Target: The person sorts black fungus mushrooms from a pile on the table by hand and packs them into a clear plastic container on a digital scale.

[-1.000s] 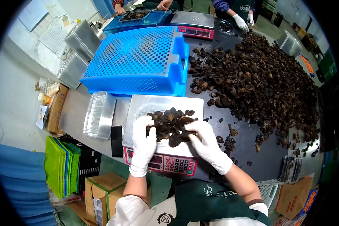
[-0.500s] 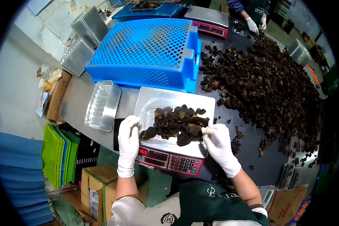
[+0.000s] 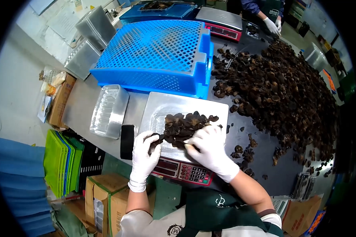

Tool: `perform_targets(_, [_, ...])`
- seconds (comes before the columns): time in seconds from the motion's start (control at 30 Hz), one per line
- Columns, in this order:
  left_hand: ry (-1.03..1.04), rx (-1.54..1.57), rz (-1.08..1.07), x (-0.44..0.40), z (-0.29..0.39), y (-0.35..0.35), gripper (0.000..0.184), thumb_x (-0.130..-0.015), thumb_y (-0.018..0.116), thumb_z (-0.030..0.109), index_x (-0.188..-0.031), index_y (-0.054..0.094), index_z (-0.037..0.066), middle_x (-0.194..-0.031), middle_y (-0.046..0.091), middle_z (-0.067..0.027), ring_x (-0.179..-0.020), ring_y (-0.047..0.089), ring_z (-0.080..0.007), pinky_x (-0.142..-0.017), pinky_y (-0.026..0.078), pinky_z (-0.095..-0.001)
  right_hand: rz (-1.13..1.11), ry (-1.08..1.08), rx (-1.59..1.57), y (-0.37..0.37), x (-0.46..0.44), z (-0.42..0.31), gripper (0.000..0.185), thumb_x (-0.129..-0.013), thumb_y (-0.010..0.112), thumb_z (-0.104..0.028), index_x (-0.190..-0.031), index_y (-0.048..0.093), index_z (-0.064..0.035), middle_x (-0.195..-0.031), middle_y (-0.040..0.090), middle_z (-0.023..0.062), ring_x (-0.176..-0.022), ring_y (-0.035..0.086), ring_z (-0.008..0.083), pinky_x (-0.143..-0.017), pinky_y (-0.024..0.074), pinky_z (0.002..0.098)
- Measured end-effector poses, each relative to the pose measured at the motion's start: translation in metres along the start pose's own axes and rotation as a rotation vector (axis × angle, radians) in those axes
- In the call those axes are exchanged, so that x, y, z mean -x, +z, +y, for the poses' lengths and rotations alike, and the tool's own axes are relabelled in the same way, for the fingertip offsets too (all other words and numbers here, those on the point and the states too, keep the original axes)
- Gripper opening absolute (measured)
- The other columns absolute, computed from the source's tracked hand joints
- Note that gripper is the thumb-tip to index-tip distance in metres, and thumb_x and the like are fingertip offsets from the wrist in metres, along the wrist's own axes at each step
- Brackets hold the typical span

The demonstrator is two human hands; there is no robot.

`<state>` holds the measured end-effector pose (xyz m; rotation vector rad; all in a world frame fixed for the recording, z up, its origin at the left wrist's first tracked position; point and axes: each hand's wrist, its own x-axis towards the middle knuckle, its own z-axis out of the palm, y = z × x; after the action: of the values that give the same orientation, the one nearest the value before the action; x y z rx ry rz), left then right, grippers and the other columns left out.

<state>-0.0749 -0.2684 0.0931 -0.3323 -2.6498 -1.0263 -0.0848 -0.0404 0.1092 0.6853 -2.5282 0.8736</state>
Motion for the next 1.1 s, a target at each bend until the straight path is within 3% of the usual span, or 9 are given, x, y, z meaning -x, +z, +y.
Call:
perform_targets(0.17, [-0.099, 0.051, 0.084, 0.006, -0.015, 0.0, 0.028, -0.074, 0.066, 0.002, -0.102, 0.062, 0.005, -0.111, 0.055, -0.0143, -0.103, 0.055, -0.031, -0.087, 0.047, -0.0377, 0.106, 0.357, -0.31, -0.073, 0.061, 0.032, 0.013, -0.069, 0.068, 0.001, -0.071, 0.058, -0.0058, -0.077, 0.058, 0.0054, -0.074, 0.056, 0.022, -0.069, 0.0459, 0.0328])
perform_targets(0.4, [-0.027, -0.027, 0.215, -0.003, -0.012, -0.007, 0.023, -0.076, 0.063, 0.0, -0.099, 0.064, 0.005, -0.108, 0.055, -0.0134, -0.1, 0.056, -0.0289, -0.084, 0.048, -0.0363, 0.461, 0.985, 0.369, -0.184, 0.298, 0.103, 0.017, -0.087, 0.059, -0.004, -0.073, 0.05, -0.0006, -0.071, 0.048, 0.0006, -0.068, 0.043, 0.0097, -0.064, 0.0388, 0.0231])
perform_targets(0.47, [-0.053, 0.023, 0.246, -0.007, -0.004, -0.009, 0.023, -0.077, 0.062, -0.003, -0.099, 0.064, 0.005, -0.109, 0.053, -0.0123, -0.1, 0.056, -0.025, -0.084, 0.049, -0.0344, 0.013, 1.197, 0.827, -0.215, 0.356, 0.095, 0.019, -0.083, 0.064, -0.016, -0.077, 0.061, 0.0011, -0.073, 0.062, 0.0139, -0.067, 0.06, 0.0274, -0.065, 0.0465, 0.0349])
perform_targets(0.53, [0.015, -0.037, 0.283, -0.011, -0.005, -0.01, 0.023, -0.077, 0.063, -0.003, -0.099, 0.064, 0.005, -0.111, 0.053, -0.0123, -0.099, 0.056, -0.0245, -0.085, 0.048, -0.0336, -0.443, 1.641, 0.703, -0.234, 0.365, 0.069, 0.027, -0.081, 0.065, -0.025, -0.088, 0.069, -0.0001, -0.083, 0.067, 0.0219, -0.084, 0.066, 0.0342, -0.076, 0.0497, 0.0392])
perform_targets(0.67, [0.123, -0.014, 0.213, -0.029, 0.013, -0.013, 0.037, -0.069, 0.073, 0.005, -0.105, 0.063, 0.007, -0.116, 0.051, -0.0137, -0.112, 0.049, -0.0303, -0.093, 0.043, -0.0386, 0.034, 1.42, 0.479, -0.21, 0.388, 0.061, 0.026, -0.085, 0.063, -0.02, -0.094, 0.065, 0.0042, -0.087, 0.068, 0.0198, -0.084, 0.067, 0.0273, -0.076, 0.0497, 0.0342])
perform_targets(0.73, [0.231, -0.19, -0.008, -0.044, 0.023, -0.012, 0.059, -0.062, 0.081, 0.032, -0.115, 0.062, 0.013, -0.133, 0.042, -0.0168, -0.126, 0.036, -0.0397, -0.104, 0.031, -0.0511, 0.141, 1.416, 0.271, -0.191, 0.346, 0.052, 0.02, -0.082, 0.063, -0.009, -0.097, 0.065, 0.0043, -0.096, 0.067, 0.0177, -0.088, 0.066, 0.0286, -0.08, 0.0495, 0.0332])
perform_targets(0.87, [0.374, -0.369, -0.388, -0.07, 0.058, 0.015, 0.099, -0.054, 0.074, 0.064, -0.136, 0.047, 0.017, -0.148, 0.024, -0.0227, -0.138, 0.014, -0.0459, -0.108, 0.005, -0.0638, 0.054, 0.938, 0.406, -0.156, 0.287, 0.042, 0.019, -0.071, 0.068, -0.011, -0.088, 0.068, -0.0031, -0.089, 0.065, 0.0138, -0.088, 0.06, 0.0315, -0.082, 0.0468, 0.0394])
perform_targets(1.0, [0.434, -0.38, -0.548, -0.082, 0.053, 0.045, 0.113, -0.049, 0.072, 0.071, -0.14, 0.04, 0.012, -0.147, 0.026, -0.0251, -0.137, 0.017, -0.0457, -0.107, 0.005, -0.0648, -0.021, 0.781, 0.228, -0.134, 0.272, 0.03, 0.029, -0.068, 0.072, -0.019, -0.094, 0.067, -0.0077, -0.1, 0.062, 0.011, -0.099, 0.056, 0.0306, -0.088, 0.0431, 0.0409])
perform_targets(1.1, [0.387, -0.282, -0.6, -0.092, 0.046, 0.053, 0.101, -0.051, 0.078, 0.051, -0.137, 0.043, 0.012, -0.138, 0.04, -0.0214, -0.13, 0.033, -0.039, -0.107, 0.021, -0.0537, -0.115, 0.78, 0.203, -0.117, 0.284, 0.022, 0.044, -0.066, 0.075, -0.028, -0.105, 0.064, -0.0111, -0.112, 0.057, 0.0103, -0.109, 0.05, 0.0309, -0.096, 0.0374, 0.0424])
